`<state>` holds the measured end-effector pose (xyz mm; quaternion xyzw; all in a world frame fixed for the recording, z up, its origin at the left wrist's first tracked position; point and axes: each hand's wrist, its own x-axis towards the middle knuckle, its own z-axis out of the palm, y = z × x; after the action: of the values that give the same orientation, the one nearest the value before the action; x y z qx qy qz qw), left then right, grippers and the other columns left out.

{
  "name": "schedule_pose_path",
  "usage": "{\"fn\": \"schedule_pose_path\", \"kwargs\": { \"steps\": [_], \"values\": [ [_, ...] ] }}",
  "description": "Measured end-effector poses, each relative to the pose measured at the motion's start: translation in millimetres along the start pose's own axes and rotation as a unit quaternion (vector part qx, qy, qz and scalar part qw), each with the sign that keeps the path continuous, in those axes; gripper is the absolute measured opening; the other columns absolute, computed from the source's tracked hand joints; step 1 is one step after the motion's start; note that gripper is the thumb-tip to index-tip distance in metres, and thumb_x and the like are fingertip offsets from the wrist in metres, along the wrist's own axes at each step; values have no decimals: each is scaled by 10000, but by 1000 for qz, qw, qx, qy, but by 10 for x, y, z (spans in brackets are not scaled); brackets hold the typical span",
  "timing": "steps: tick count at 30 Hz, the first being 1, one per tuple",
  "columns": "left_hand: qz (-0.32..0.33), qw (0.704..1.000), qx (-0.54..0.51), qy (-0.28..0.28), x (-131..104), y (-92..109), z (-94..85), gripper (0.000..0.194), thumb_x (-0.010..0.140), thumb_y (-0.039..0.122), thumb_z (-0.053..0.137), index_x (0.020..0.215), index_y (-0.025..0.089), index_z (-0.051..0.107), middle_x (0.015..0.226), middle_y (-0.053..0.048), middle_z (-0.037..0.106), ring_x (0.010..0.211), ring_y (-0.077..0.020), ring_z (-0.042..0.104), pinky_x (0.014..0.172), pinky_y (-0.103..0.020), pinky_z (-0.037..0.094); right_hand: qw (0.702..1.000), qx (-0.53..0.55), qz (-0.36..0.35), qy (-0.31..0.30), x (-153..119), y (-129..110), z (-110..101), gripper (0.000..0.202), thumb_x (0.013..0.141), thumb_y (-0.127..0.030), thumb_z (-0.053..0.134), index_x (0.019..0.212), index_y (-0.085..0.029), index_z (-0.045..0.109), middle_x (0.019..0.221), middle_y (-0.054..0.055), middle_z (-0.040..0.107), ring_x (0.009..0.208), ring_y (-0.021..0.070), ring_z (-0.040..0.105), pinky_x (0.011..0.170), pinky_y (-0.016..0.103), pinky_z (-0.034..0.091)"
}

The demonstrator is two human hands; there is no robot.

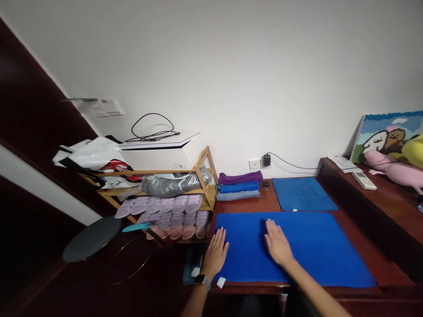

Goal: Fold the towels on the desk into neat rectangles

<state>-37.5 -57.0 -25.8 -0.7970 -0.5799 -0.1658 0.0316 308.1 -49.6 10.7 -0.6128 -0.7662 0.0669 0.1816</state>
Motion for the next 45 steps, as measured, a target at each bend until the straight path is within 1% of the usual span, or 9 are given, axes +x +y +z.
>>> {"fn": "schedule_pose_path", "kwargs": {
  "steps": [5,8,11,16,24,28,40,42,45],
  "values": [
    [-11,999,19,-28,-299,-29,119,634,1099,421,304,1684,239,139,1700,-73,359,1566,-224,334,1269,-467,338,993,67,-54,-85,93,-1276,424,663,1082,-428,193,1657,-103,255,1718,112,234,1606,243,192,1313,460,175],
    [-11,999,23,-40,-276,-67,161,638,1095,431,306,1682,233,154,1699,-74,358,1566,-229,335,1274,-474,330,988,88,-48,-121,142,-1550,611,661,1078,-405,192,1661,-96,232,1723,121,187,1613,261,148,1312,496,162],
    [-17,999,15,-49,-249,-66,154,638,1095,447,294,1680,221,174,1707,-86,333,1574,-237,317,1277,-488,325,986,94,-46,-132,119,-1527,682,664,1077,-416,181,1672,-123,204,1726,105,159,1617,265,115,1310,533,145],
    [-25,999,6,-41,-241,-48,121,644,1090,457,309,1681,238,174,1715,-86,316,1573,-249,316,1276,-505,326,992,56,7,-110,-101,-777,488,687,1065,-452,221,1662,-113,254,1719,122,199,1608,280,173,1305,541,167],
    [-20,999,2,-38,-189,-84,136,638,1085,468,312,1673,232,229,1702,-86,352,1568,-241,329,1279,-498,318,982,-77,169,-44,-1093,1924,-300,740,1002,-459,202,1611,-85,393,1670,147,382,1570,295,306,1285,516,246],
    [-26,999,15,-41,-161,-110,141,625,1078,463,317,1652,217,308,1686,-88,382,1565,-243,335,1276,-489,322,965,-102,239,-44,-1431,2724,-602,809,968,-487,117,1617,-80,375,1684,126,364,1582,265,271,1297,457,227],
    [-10,999,36,-34,-127,-195,83,587,1073,449,318,1615,239,400,1647,-78,455,1529,-259,408,1240,-500,382,967,-94,235,7,-1422,2715,-629,823,915,-549,160,1548,-169,524,1621,113,481,1542,311,365,1297,498,233],
    [-17,999,33,-8,-46,-201,79,587,1079,439,301,1612,215,403,1650,-90,450,1528,-258,410,1241,-499,383,975,-75,208,35,-1214,2533,-626,802,945,-559,174,1543,-160,530,1613,120,492,1542,322,364,1301,503,233],
    [-37,999,29,17,219,-188,92,587,1079,436,297,1606,207,414,1647,-102,455,1519,-266,427,1237,-506,388,990,-23,133,46,-667,1905,-571,753,1008,-535,204,1571,-120,482,1638,132,449,1559,319,329,1303,522,230]
  ]
}}
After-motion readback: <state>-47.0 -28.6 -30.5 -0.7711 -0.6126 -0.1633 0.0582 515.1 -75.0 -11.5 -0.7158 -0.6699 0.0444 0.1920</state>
